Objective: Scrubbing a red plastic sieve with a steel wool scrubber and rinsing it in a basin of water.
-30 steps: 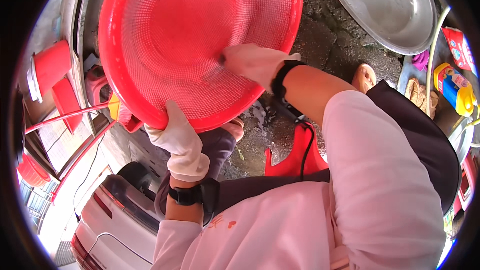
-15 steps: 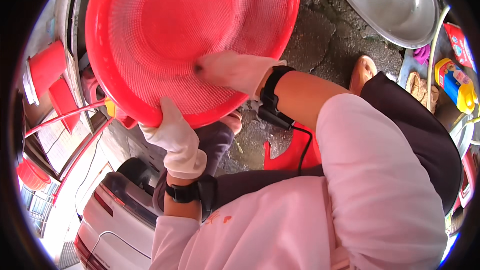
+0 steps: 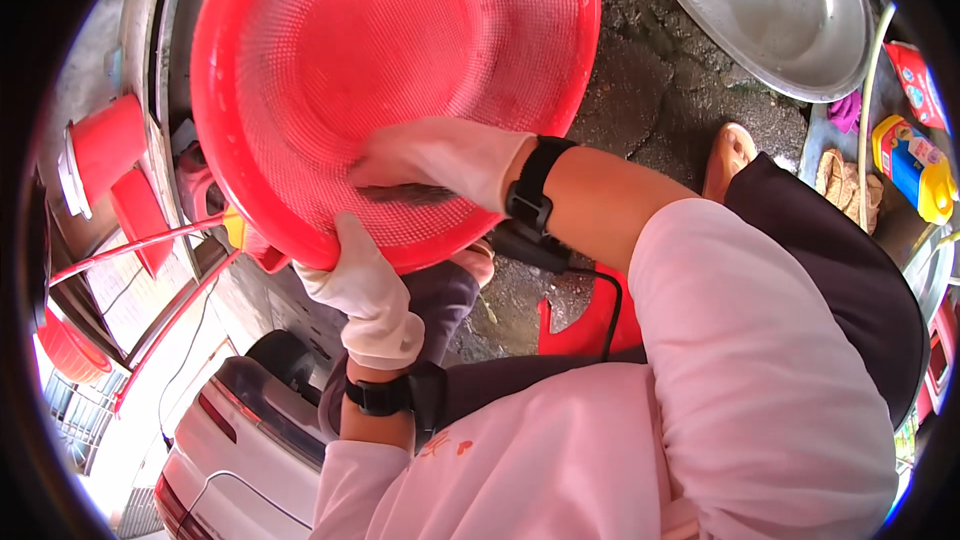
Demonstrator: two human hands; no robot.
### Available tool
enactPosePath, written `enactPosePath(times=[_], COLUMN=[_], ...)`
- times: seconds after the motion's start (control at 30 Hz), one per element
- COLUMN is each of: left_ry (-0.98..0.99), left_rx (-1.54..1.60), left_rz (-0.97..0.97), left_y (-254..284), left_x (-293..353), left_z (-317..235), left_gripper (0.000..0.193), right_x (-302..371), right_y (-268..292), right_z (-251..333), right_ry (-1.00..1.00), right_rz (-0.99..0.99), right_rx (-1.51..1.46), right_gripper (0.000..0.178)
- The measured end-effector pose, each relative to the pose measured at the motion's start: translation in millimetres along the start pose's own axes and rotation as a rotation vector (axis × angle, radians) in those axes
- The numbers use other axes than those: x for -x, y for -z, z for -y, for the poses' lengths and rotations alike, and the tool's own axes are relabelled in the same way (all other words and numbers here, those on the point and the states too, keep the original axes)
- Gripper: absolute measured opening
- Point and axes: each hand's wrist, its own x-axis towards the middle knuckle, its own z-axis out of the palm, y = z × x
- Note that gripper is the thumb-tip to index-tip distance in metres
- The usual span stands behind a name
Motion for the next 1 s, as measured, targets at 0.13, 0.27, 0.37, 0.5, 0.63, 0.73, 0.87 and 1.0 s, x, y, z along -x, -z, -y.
enactPosePath(times=[0.13,0.27,0.37,0.5,0.63,0.73,0.87,1.0], left_ry=[0.046,-0.076,-0.011,-0.055,-0.018,0.039,0.02,0.059], left_rx=[0.008,-0.046,-0.109,-0.13,-0.034,-0.059,-0.039,-0.043], left_rz=[0.001,-0.016,0.026,-0.026,0.039,0.013,-0.044,0.057], left_y=[3,-3,6,6,1,12,7,3], left_x=[5,0,4,3,0,1,-1,-7], left_z=[0,7,-2,12,12,11,19,14], left_gripper=[0.022,0.02,0.02,0.022,0.026,0.029,0.028,0.031], right_x=[33,19,11,34,-14,7,41,25], right_y=[-4,8,3,2,-11,-12,23,12], right_z=[-6,-6,6,-10,-27,-5,4,8], right_ry=[0.283,0.182,0.513,0.372,0.448,0.46,0.139,0.414], right_rz=[-0.433,-0.156,-0.606,-0.464,-0.595,-0.626,-0.208,-0.579], right_rx=[-0.009,-0.134,0.081,0.381,0.009,0.092,0.213,0.139], right_gripper=[0.034,0.04,0.033,0.038,0.04,0.04,0.04,0.037])
